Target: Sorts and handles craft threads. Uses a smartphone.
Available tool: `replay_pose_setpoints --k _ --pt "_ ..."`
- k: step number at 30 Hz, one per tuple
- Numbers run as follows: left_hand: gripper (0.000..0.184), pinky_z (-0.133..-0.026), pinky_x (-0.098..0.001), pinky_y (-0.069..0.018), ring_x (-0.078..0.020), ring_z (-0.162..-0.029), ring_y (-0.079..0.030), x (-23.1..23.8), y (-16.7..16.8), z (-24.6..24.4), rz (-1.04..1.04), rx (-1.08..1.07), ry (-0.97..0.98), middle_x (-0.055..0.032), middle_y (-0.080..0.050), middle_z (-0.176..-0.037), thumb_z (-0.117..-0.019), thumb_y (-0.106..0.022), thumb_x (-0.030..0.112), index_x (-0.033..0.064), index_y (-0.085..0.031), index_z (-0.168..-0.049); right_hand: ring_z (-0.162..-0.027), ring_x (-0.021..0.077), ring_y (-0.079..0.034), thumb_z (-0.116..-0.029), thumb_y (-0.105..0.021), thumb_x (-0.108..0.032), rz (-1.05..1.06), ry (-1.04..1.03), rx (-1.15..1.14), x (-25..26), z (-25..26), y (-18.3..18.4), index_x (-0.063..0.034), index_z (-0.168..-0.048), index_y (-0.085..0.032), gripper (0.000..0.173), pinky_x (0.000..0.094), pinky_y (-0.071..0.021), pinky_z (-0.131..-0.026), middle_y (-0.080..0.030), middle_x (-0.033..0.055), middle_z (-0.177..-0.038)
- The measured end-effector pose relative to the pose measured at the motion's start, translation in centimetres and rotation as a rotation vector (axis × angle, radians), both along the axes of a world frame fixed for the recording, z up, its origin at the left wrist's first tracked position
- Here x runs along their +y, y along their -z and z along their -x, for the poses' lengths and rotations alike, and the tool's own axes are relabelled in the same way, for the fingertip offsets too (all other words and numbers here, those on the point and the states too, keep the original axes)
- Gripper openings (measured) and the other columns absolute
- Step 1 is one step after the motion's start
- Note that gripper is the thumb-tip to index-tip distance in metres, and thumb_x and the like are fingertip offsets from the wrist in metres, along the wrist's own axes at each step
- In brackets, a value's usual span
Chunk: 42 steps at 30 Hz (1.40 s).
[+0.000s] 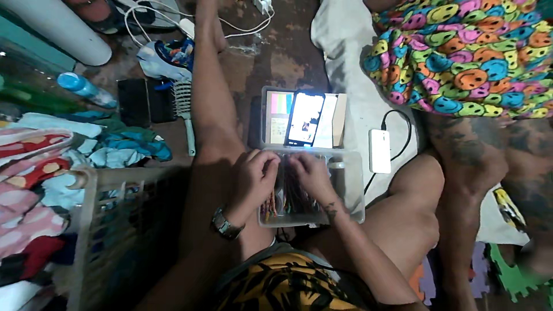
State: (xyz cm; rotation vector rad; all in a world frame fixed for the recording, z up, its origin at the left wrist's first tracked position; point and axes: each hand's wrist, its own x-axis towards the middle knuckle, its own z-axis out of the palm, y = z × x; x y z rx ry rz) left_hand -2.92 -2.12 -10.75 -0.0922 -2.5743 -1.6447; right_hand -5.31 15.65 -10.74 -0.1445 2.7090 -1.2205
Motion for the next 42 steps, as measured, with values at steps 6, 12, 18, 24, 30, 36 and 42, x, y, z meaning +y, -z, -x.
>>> replay_pose_setpoints --k 6,12,18,24,30,36,42 --pt "0.024 -0.083 -0.0431 -0.0565 -0.0231 -0.096 -0.067 1.8 -2.6 6.2 0.017 -0.175 0.087 -0.0145 -0.065 -0.121 -0.1068 -0.047 0.011 0.0046 -0.062 -0.125 -0.095 0.0278 -0.068 -0.1055 -0.050 -0.011 0.043 0.228 0.199 4.4 5.1 -0.3 0.0032 -0.119 -0.063 0.023 0.0471 -0.0560 -0.086 -0.068 0.0191 -0.109" --pt "0.049 -0.101 -0.0563 -0.0467 -0.0387 -0.123 -0.057 4.2 -1.4 12.5 0.062 -0.523 0.164 -0.0269 -0.057 -0.135 -0.1031 -0.047 0.011 0.0009 -0.040 -0.151 -0.104 0.0353 -0.066 -0.1110 -0.042 -0.024 -0.021 0.217 -0.190 5.0 8.7 -0.6 -0.0039 -0.143 -0.052 0.039 0.0553 -0.0512 -0.091 -0.063 0.0230 -0.126" --pt "0.046 -0.102 -0.0561 -0.0466 -0.0379 -0.128 -0.055 4.5 -0.4 13.2 -0.148 -0.620 0.148 -0.0236 -0.048 -0.147 -0.1111 -0.036 0.026 0.0063 -0.041 -0.152 -0.112 0.0319 -0.062 -0.1113 -0.041 -0.030 0.128 0.230 -0.176 4.5 8.6 -0.8 -0.0062 -0.143 -0.055 0.042 0.0532 -0.0480 -0.096 -0.063 0.0207 -0.130" --pt "0.052 -0.102 -0.0550 -0.0475 -0.0361 -0.122 -0.059 6.6 -3.3 13.0 -0.219 -0.366 0.087 -0.0247 -0.058 -0.135 -0.1122 -0.029 0.037 0.0020 -0.044 -0.148 -0.117 0.0291 -0.058 -0.1047 -0.045 -0.034 0.418 0.206 0.001 2.2 8.3 0.1 -0.0108 -0.158 -0.027 0.061 0.0494 -0.0514 -0.092 -0.050 0.0210 -0.140" --pt "0.052 -0.110 -0.0506 -0.0398 -0.0318 -0.134 -0.048 3.8 -3.6 12.7 -0.221 -0.181 -0.136 -0.0220 -0.048 -0.145 -0.1109 -0.028 0.037 0.0020 -0.050 -0.142 -0.121 0.0259 -0.058 -0.1126 -0.023 -0.036 0.407 0.279 -0.134 2.0 9.6 0.0 -0.0034 -0.146 -0.046 0.052 0.0474 -0.0479 -0.100 -0.056 0.0184 -0.138" --pt "0.056 -0.103 -0.0466 -0.0440 -0.0249 -0.130 -0.052 2.4 -1.6 11.8 -0.345 -0.227 -0.188 -0.0162 -0.050 -0.147 -0.1106 -0.027 0.044 0.0056 -0.047 -0.146 -0.112 0.0250 -0.062 -0.1114 -0.040 -0.023 0.338 0.263 -0.110 2.1 10.5 0.8 -0.0037 -0.134 -0.061 0.036 0.0479 -0.0488 -0.097 -0.065 0.0173 -0.125" --pt "0.059 -0.108 -0.0501 -0.0427 -0.0275 -0.133 -0.052 3.4 -1.0 12.2 -0.384 -0.350 -0.089 -0.0170 -0.052 -0.145 -0.1106 -0.025 0.047 0.0066 -0.046 -0.148 -0.100 0.0183 -0.066 -0.1116 -0.038 -0.027 0.623 0.391 -0.128 3.7 10.3 -0.1 -0.0079 -0.141 -0.053 0.038 0.0413 -0.0571 -0.086 -0.064 0.0109 -0.119"
